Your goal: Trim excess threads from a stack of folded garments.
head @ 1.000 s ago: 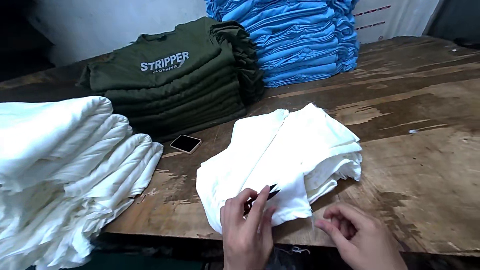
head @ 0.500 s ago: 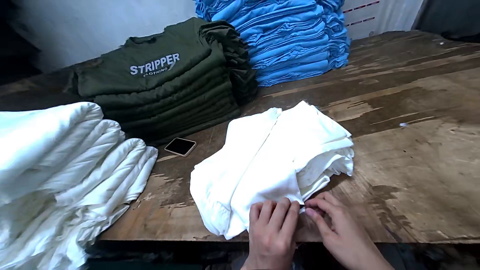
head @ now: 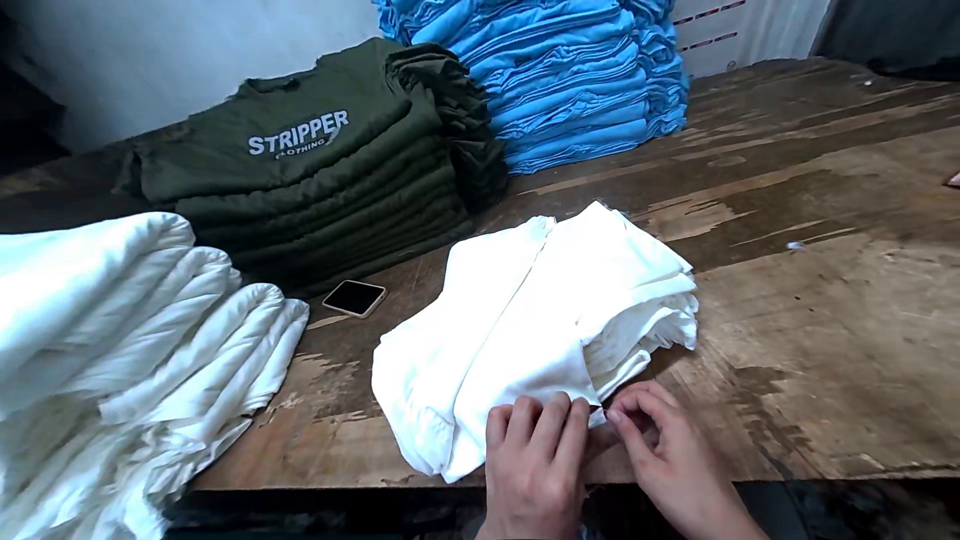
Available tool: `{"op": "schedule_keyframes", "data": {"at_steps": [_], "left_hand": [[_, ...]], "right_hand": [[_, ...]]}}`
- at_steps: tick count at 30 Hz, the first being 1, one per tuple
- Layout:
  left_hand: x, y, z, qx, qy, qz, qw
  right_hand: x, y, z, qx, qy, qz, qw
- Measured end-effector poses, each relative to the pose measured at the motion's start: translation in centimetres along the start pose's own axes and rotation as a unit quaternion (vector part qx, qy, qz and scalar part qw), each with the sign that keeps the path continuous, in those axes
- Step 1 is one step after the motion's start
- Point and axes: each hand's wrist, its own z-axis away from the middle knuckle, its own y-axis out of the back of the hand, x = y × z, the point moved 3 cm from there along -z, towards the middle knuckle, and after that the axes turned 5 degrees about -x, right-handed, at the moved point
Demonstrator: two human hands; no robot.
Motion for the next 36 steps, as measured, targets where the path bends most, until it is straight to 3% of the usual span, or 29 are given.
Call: {"op": "schedule_keyframes", "data": {"at_steps": [5,8,15,20,24,26,29,32,34,36], "left_hand": [[0.8,-0.8,-0.1,-0.026,-0.04,-0.017,0.999],[0.4,-1.7,0.2,-0.024,-0.031,-0.004,0.999],[-2.2,-1.6,2.3,-0.023,0.026,0.052,0.998],[-3.2,0.0,1.0,-0.04,0.086,0.168,0.981],[-3.3,0.7,-0.1,-0.057,0.111,0.275,0.953],[-3.4,0.8,-0.7,-0.063,0.131,0.306,0.941],[-3.8,0.7,-1.6,-0.072,0.195,0.358,0.91],[-3.9,0.3,-2.3,-0.077,0.241,0.37,0.894],[-3.9,0.3,-2.5,-0.082,0.249,0.366,0.893],[-3.7,0.4,-2.1,-0.085,0.254,0.369,0.89]], "right_hand": [[-0.1,-0.1,0.2,0.073,0.05,-0.055,0.995],[-0.2,-0.4,0.7,0.061,0.08,-0.079,0.992],[-0.2,-1.2,1.8,0.077,0.14,0.028,0.987],[-1.6,-2.6,1.0,0.165,0.243,-0.079,0.953],[-2.8,-3.1,0.7,0.176,0.24,-0.092,0.95],[-2.7,-3.4,0.1,0.193,0.24,-0.187,0.933],[-3.6,-2.8,-0.8,0.171,0.194,-0.353,0.899],[-3.0,-2.6,-1.4,0.088,0.159,-0.445,0.877],[-2.8,-2.6,-1.3,0.013,0.178,-0.433,0.883],[-2.9,-2.7,-1.0,0.001,0.206,-0.344,0.916]]}}
